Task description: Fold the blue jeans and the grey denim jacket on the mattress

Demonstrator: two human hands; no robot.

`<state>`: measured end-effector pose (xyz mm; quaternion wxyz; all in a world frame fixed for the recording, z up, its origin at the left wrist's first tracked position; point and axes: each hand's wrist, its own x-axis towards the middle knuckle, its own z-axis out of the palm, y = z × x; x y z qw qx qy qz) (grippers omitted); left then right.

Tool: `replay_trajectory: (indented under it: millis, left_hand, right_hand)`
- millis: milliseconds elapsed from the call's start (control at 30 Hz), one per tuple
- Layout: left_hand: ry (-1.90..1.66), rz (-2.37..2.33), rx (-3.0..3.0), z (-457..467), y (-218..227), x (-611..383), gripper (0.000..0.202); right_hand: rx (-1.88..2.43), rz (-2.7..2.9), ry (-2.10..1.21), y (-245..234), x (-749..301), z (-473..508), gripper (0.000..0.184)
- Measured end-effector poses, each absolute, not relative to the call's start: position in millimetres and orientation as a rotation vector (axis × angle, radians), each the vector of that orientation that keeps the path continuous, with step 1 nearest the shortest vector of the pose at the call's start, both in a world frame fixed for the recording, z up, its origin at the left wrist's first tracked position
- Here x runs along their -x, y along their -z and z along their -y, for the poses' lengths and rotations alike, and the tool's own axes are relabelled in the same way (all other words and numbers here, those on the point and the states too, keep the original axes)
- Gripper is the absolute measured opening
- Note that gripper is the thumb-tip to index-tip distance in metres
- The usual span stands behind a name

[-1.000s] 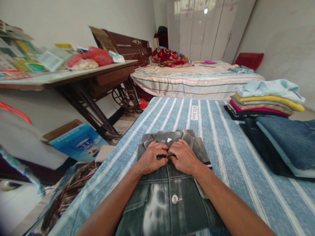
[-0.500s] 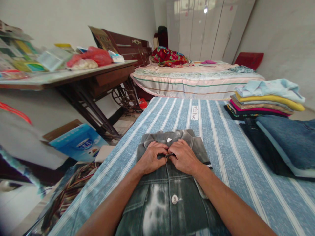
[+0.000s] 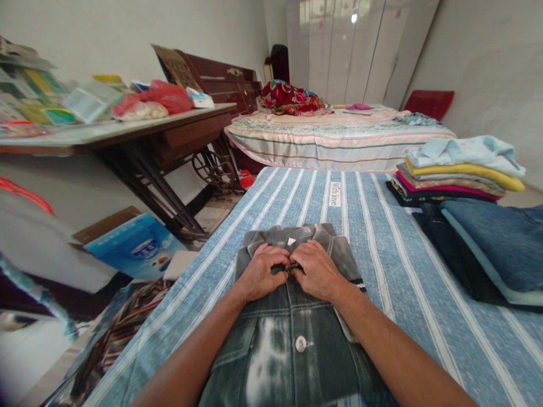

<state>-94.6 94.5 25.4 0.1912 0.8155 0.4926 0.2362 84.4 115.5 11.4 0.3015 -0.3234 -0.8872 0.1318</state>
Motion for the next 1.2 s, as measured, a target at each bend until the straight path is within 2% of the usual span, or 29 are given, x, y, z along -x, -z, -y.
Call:
replay_trajectory:
  millis: [1200]
  left_hand:
    - [-0.661, -1.445, -2.197, -95.3, -29.2, 92.1, 0.015]
  right_hand:
    - [0.862, 2.372, -0.275, -10.2, -82.6, -115.3, 0.016]
